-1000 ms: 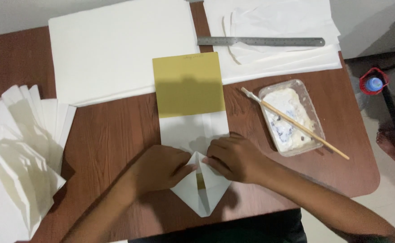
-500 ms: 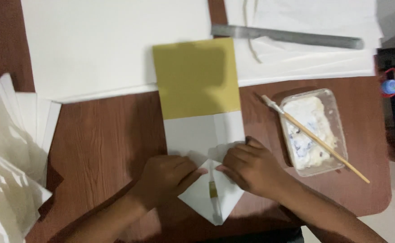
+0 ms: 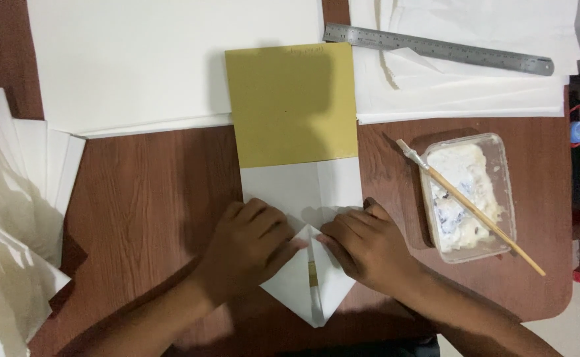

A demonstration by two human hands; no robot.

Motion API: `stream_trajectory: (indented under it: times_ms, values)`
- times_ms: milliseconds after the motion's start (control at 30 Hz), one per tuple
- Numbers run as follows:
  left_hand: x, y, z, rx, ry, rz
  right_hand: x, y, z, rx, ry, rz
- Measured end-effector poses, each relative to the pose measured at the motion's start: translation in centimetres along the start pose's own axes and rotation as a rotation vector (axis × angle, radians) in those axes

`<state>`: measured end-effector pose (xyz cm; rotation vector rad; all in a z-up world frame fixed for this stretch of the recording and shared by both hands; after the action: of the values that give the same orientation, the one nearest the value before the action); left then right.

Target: The person applies a white paste to the edge of a yellow paper using a brush, then folds a white paper over the glued area and presses it down to adhere. The person repeats the gluing and folding process on another section of the paper.

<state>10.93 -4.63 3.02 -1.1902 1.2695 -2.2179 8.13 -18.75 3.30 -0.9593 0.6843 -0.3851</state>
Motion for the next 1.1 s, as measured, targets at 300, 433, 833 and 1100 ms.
stream_trajectory:
  times_ms: [300,433,833,1100]
  values:
    - [-1.4,1.5,-0.5,-0.144,0.020,-0.125,0.6,0.4,-0.7,-0.005,0.129,0.007]
    - [-1.5,1.4,-0.6,-0.149,0.015,-0.068,0.5,0.4,-0.7,0.007,0.109,-0.015]
    - [-2.5,1.3,-0.1,-0.323,0.003,-0.201,0.6,0.3,-0.9,-0.054,0.150,0.045]
    - [-1.9,0.5,0.1,-0.244,-0.002,-0.229,0.3,-0.7,-0.2,-0.025,0.114,0.080]
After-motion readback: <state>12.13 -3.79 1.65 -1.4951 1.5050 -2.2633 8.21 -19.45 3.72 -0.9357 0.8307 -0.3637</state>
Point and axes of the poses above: each hand's wrist, its own z-axis towards the middle knuckle, its own y-axis out of the palm, x = y × z, the point moved 8 cm from there along z, towards the middle knuckle, and after that the axes turned 14 degrees about -y, right-handed, at the moved point
